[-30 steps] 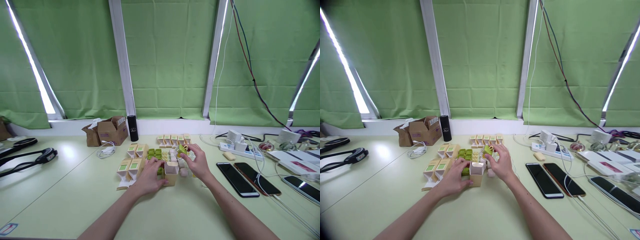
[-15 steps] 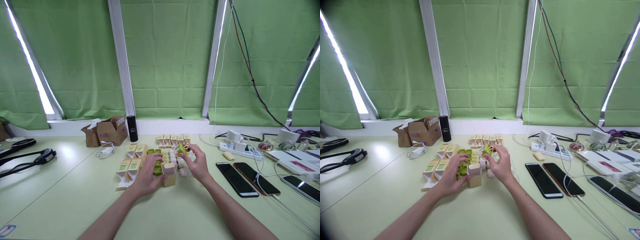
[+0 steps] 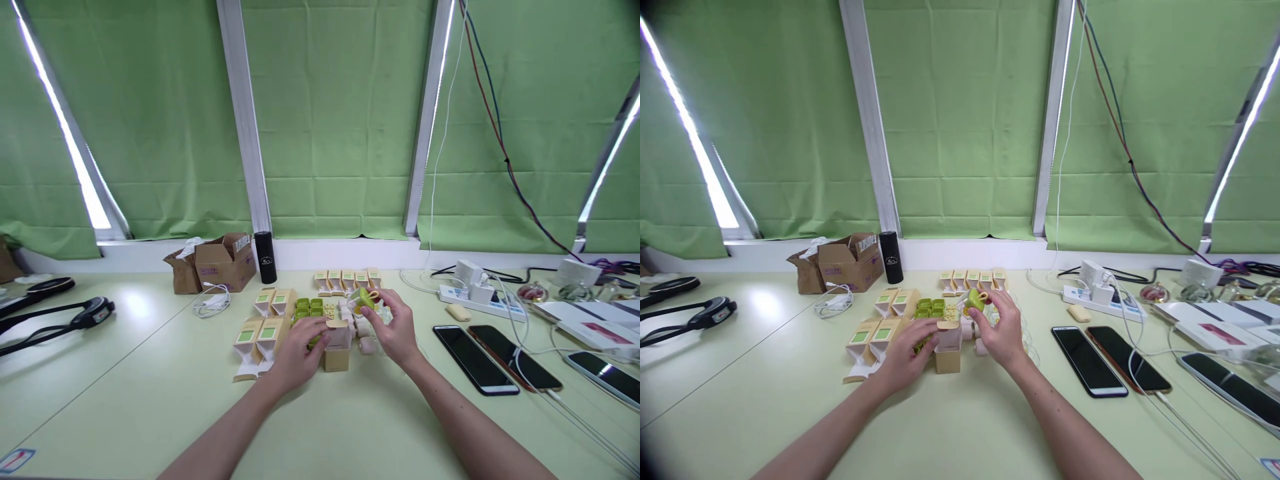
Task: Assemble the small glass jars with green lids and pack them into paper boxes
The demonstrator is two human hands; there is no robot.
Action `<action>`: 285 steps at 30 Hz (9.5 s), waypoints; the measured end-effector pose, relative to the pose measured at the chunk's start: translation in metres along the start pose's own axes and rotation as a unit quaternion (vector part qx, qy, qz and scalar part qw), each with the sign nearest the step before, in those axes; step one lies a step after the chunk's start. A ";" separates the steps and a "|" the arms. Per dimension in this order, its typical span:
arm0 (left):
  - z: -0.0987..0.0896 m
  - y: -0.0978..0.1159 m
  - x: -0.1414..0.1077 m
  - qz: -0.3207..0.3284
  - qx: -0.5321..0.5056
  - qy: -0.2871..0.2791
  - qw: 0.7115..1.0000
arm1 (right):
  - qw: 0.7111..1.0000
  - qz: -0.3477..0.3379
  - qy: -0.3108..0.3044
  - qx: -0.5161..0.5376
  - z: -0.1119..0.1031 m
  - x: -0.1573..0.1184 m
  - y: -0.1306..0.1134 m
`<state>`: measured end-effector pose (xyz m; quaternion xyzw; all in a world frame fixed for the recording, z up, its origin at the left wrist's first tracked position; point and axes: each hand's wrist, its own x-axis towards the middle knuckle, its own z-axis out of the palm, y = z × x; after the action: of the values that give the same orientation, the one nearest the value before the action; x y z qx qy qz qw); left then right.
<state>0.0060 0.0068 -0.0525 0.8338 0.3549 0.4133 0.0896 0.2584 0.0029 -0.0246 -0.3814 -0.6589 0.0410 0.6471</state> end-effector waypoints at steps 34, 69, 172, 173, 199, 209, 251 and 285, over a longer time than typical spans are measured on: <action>-0.002 0.000 0.007 -0.138 -0.172 -0.033 0.975 | 0.985 -0.004 -0.165 0.053 0.017 -0.017 -0.009; 0.003 -0.014 0.004 -0.129 -0.178 -0.035 0.975 | 0.951 -0.094 -0.260 -0.142 0.017 -0.024 -0.006; 0.003 0.004 0.008 -0.179 -0.252 -0.059 0.949 | 0.924 0.283 -0.126 0.223 0.051 -0.036 0.028; 0.003 0.005 0.008 -0.179 -0.255 -0.057 0.949 | 0.925 0.280 -0.128 0.221 0.052 -0.036 0.028; 0.005 0.009 0.009 -0.185 -0.266 -0.055 0.944 | 0.940 0.242 -0.158 0.178 0.049 -0.037 0.012; 0.004 0.012 0.008 -0.190 -0.248 -0.050 0.949 | 0.939 0.247 -0.181 0.157 0.052 -0.041 0.009; 0.005 0.008 0.009 -0.104 -0.172 -0.041 0.979 | 0.985 -0.022 -0.168 -0.001 0.029 -0.034 -0.006; -0.011 0.012 0.001 0.096 0.057 -0.027 0.993 | 0.962 -0.138 -0.224 -0.075 0.022 -0.034 -0.004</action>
<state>0.0045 -0.0033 -0.0396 0.8784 0.2941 0.3767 0.0116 0.2327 -0.0093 -0.0538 -0.3155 -0.8345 -0.0141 0.4516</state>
